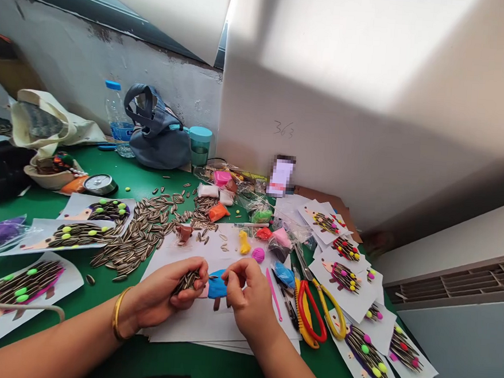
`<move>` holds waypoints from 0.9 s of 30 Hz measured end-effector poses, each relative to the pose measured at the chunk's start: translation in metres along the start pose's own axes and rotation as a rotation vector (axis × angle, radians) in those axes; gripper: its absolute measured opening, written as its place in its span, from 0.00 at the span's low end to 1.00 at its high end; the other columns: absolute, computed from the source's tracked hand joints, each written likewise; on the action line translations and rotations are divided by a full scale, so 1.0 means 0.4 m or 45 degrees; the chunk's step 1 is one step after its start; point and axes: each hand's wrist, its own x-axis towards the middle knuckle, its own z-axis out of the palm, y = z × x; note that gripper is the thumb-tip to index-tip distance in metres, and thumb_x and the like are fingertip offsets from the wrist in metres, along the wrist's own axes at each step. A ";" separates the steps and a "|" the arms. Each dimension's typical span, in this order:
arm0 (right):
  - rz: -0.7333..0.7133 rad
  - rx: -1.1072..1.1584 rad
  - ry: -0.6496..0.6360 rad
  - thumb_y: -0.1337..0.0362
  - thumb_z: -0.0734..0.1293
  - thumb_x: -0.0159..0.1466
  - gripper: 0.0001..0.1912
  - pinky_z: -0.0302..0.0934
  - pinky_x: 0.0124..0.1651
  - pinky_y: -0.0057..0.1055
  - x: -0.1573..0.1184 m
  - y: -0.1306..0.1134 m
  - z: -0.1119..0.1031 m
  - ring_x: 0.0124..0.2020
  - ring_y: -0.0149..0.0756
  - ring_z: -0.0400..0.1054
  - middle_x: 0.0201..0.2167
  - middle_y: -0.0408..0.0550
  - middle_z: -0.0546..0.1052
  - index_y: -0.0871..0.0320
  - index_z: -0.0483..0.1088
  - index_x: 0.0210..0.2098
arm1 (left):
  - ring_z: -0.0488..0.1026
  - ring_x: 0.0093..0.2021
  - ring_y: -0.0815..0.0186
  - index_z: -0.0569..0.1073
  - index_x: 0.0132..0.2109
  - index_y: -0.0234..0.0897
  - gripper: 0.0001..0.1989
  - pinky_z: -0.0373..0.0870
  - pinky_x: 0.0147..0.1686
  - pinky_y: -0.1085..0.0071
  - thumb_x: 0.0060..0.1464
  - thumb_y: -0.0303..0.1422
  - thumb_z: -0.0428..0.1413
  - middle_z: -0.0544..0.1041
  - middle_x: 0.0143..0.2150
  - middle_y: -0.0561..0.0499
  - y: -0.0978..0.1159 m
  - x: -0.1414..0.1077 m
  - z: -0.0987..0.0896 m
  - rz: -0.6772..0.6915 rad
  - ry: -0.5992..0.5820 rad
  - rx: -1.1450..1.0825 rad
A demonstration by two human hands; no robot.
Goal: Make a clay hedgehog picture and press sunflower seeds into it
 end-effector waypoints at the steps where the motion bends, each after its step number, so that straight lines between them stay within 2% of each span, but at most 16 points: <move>1: -0.017 -0.071 -0.001 0.62 0.61 0.68 0.06 0.66 0.33 0.30 0.002 0.002 -0.006 0.30 0.34 0.70 0.29 0.44 0.75 0.55 0.69 0.37 | 0.53 0.16 0.80 0.69 0.30 0.33 0.07 0.40 0.14 0.82 0.55 0.31 0.56 0.65 0.25 0.55 0.008 0.004 -0.006 0.041 0.018 -0.052; 3: -0.060 -0.210 -0.024 0.63 0.60 0.68 0.08 0.66 0.34 0.30 0.006 0.004 -0.017 0.30 0.34 0.70 0.31 0.45 0.76 0.55 0.71 0.41 | 0.53 0.15 0.80 0.68 0.31 0.33 0.08 0.42 0.14 0.82 0.58 0.31 0.54 0.65 0.25 0.55 0.021 0.014 -0.020 0.128 0.068 -0.140; 7: -0.173 -0.368 -0.189 0.67 0.60 0.68 0.13 0.67 0.44 0.34 0.010 0.013 -0.024 0.41 0.38 0.72 0.39 0.49 0.78 0.54 0.73 0.48 | 0.55 0.16 0.79 0.66 0.33 0.35 0.08 0.44 0.13 0.83 0.61 0.31 0.52 0.64 0.26 0.57 0.034 0.037 -0.048 0.231 0.136 -0.226; 9: -0.166 -0.425 -0.256 0.69 0.61 0.67 0.13 0.67 0.44 0.33 0.010 0.018 -0.020 0.41 0.38 0.72 0.39 0.48 0.79 0.53 0.74 0.47 | 0.56 0.16 0.79 0.65 0.33 0.36 0.07 0.45 0.12 0.84 0.61 0.31 0.52 0.64 0.26 0.57 0.034 0.046 -0.056 0.243 0.151 -0.252; 12: -0.127 -0.514 -0.302 0.70 0.63 0.66 0.09 0.64 0.39 0.31 0.008 0.019 -0.007 0.36 0.36 0.71 0.32 0.44 0.78 0.53 0.75 0.38 | 0.56 0.16 0.79 0.65 0.33 0.36 0.08 0.46 0.12 0.84 0.62 0.31 0.52 0.64 0.27 0.56 0.032 0.051 -0.061 0.240 0.155 -0.270; 15: -0.211 -0.605 -0.301 0.72 0.65 0.64 0.08 0.62 0.40 0.31 0.004 0.019 0.008 0.36 0.36 0.70 0.31 0.44 0.77 0.53 0.75 0.33 | 0.56 0.15 0.79 0.66 0.33 0.35 0.08 0.46 0.12 0.84 0.63 0.31 0.51 0.64 0.26 0.56 0.032 0.051 -0.059 0.234 0.158 -0.273; 20: -0.284 -0.732 -0.290 0.73 0.66 0.64 0.08 0.60 0.40 0.32 -0.001 0.023 0.029 0.36 0.38 0.69 0.32 0.46 0.77 0.55 0.74 0.38 | 0.55 0.15 0.79 0.66 0.32 0.34 0.11 0.45 0.12 0.84 0.64 0.30 0.48 0.64 0.26 0.56 0.035 0.049 -0.053 0.217 0.166 -0.269; 27: -0.297 -0.816 -0.269 0.72 0.66 0.65 0.06 0.59 0.40 0.32 0.001 0.037 0.036 0.36 0.38 0.68 0.32 0.46 0.76 0.55 0.74 0.35 | 0.55 0.16 0.79 0.66 0.32 0.34 0.11 0.44 0.12 0.83 0.64 0.30 0.49 0.64 0.26 0.56 0.034 0.048 -0.051 0.212 0.167 -0.256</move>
